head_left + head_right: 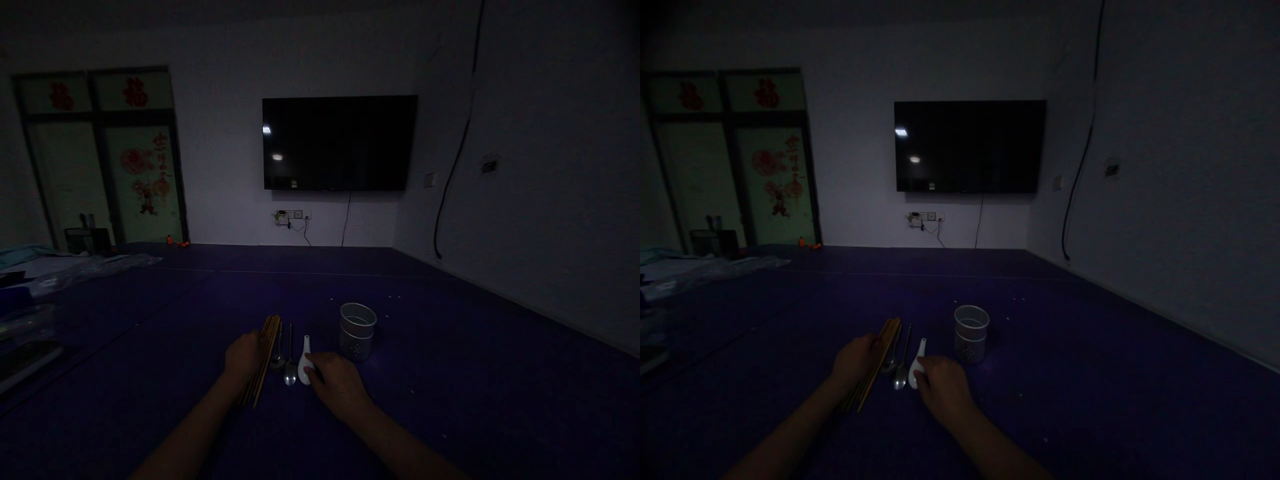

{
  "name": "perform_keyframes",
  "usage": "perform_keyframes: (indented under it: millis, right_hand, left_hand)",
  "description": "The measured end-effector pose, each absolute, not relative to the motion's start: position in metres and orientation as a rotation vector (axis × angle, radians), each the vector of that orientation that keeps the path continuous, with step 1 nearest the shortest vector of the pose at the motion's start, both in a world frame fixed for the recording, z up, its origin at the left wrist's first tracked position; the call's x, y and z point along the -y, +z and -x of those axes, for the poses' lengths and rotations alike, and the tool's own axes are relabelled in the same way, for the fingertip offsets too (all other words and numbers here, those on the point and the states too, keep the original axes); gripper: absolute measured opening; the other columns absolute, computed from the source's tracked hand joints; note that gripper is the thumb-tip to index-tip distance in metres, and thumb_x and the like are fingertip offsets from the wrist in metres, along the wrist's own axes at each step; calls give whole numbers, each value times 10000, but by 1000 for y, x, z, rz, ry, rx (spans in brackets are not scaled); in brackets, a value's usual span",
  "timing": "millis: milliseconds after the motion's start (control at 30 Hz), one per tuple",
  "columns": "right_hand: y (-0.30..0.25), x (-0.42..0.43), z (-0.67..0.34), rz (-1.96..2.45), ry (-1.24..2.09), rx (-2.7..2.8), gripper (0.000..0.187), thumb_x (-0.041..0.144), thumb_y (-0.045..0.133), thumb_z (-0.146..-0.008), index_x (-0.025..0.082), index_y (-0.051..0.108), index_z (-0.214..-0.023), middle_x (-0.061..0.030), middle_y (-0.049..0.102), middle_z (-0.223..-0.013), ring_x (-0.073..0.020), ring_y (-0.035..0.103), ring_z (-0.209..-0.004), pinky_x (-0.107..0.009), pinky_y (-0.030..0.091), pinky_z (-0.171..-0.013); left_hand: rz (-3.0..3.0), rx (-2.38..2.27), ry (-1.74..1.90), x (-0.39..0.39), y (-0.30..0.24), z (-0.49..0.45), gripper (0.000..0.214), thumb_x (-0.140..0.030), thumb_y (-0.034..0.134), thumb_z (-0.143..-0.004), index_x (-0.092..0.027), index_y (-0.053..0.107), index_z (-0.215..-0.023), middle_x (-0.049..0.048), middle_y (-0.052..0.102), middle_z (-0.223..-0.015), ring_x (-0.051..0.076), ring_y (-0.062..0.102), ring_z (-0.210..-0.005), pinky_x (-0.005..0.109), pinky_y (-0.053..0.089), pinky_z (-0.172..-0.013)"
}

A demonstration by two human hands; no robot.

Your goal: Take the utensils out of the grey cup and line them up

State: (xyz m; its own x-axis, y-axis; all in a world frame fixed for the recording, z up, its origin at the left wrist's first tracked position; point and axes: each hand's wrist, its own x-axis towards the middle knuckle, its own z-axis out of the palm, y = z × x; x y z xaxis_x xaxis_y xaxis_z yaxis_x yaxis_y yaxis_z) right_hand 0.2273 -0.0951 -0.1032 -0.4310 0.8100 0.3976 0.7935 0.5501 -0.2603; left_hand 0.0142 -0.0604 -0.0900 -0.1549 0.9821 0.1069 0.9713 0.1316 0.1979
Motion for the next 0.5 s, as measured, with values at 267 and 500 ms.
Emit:
perform_keyframes:
  millis: [267, 500]
  right_hand:
    - [-105, 92, -228, 1322, 81, 2344, 350, 292, 429, -899, 214, 617, -1183, -83, 671, -1114, -206, 600, -1041, -293, 411, -888]
    - [-105, 92, -228, 1318, 90, 2369, 375, 291, 414, -905, 202, 591, -1222, -94, 663, -1125, -221, 595, -1033, -316, 406, -886]
  left_hand:
    - [-2029, -2313, 343, 57, -94, -12, 314, -301, 366, -910, -173, 607, -1065, 126, 684, -1044, 210, 655, -944, 258, 474, -714]
    - [-2028, -2317, 317, 56, -94, -13, 306, -344, 387, -911, -170, 605, -1036, 125, 687, -1039, 206, 667, -905, 250, 467, -687]
